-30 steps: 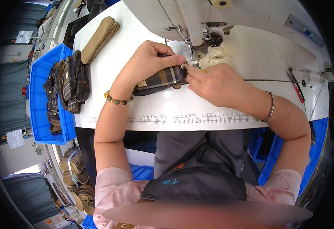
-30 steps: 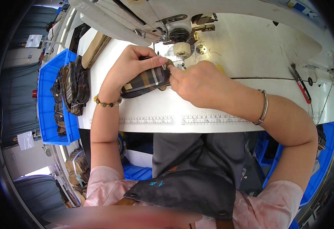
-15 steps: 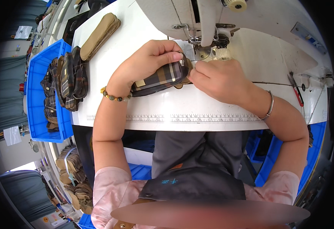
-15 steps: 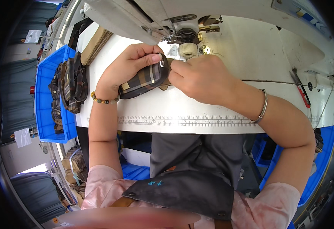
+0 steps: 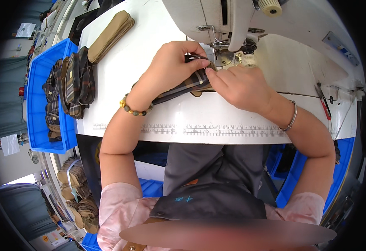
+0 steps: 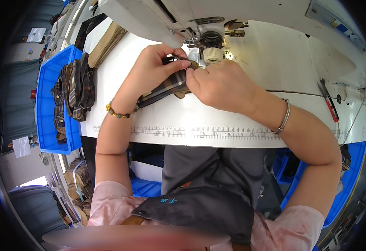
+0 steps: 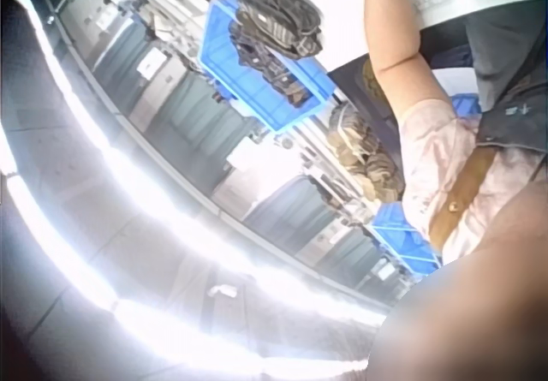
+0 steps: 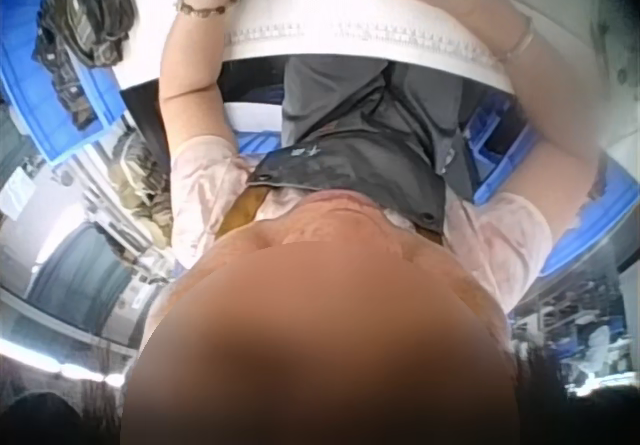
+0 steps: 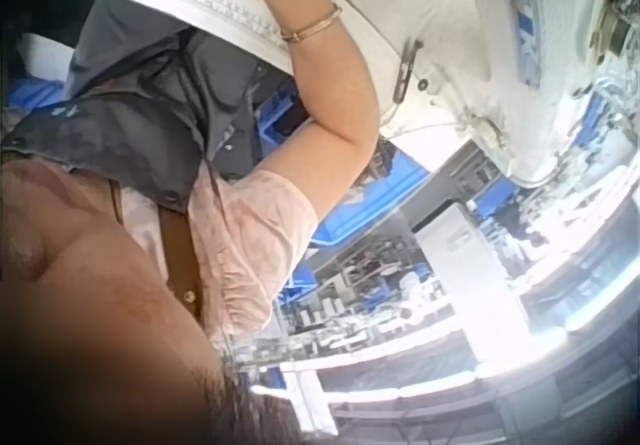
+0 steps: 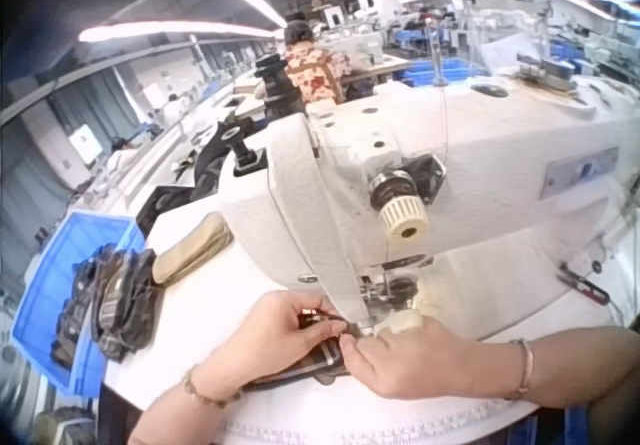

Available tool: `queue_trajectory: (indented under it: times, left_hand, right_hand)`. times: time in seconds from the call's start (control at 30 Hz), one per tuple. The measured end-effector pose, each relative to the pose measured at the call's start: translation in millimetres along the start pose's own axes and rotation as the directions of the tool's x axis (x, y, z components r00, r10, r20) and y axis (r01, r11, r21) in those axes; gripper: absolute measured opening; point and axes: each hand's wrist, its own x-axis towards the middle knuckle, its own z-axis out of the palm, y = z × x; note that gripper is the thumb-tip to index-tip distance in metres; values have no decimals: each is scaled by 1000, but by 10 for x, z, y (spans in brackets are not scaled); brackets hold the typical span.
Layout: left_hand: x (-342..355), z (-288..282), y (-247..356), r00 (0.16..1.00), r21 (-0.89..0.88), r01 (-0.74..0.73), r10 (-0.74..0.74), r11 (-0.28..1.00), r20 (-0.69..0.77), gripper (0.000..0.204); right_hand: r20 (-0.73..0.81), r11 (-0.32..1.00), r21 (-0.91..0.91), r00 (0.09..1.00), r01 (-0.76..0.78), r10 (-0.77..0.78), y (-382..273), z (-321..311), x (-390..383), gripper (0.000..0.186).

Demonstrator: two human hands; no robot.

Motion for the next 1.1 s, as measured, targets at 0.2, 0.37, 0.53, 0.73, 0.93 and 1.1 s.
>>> queue_trajectory:
  times: [0.2, 0.37, 0.53, 0.73, 0.93, 1.1]
  left_hand:
    - [68, 32, -110, 997, 111, -70, 71, 991, -6, 11]
    - [58, -5, -70, 998, 123, -42, 36, 992, 47, 12]
    - [22, -5, -50, 997, -66, 2, 3, 998, 80, 12]
    - [49, 93, 52, 996, 121, 80, -85, 989, 37, 11]
    - [77, 100, -45, 997, 176, -75, 77, 982, -6, 10]
    - [72, 104, -48, 987, 273, -138, 155, 952, -39, 10]
  right_hand:
    - [222, 994, 79, 974, -69, 50, -44, -146, -17, 20]
    - [290, 993, 70, 955, -93, 69, -129, -257, -43, 20]
    - [314, 988, 109, 947, -112, 73, -157, -258, -35, 8]
    - [327, 985, 146, 944, -95, 42, -155, -255, -52, 11]
    - [306, 982, 168, 951, -89, 34, -171, -267, -60, 26]
    - [297, 983, 165, 954, -86, 34, -176, -263, -59, 25]
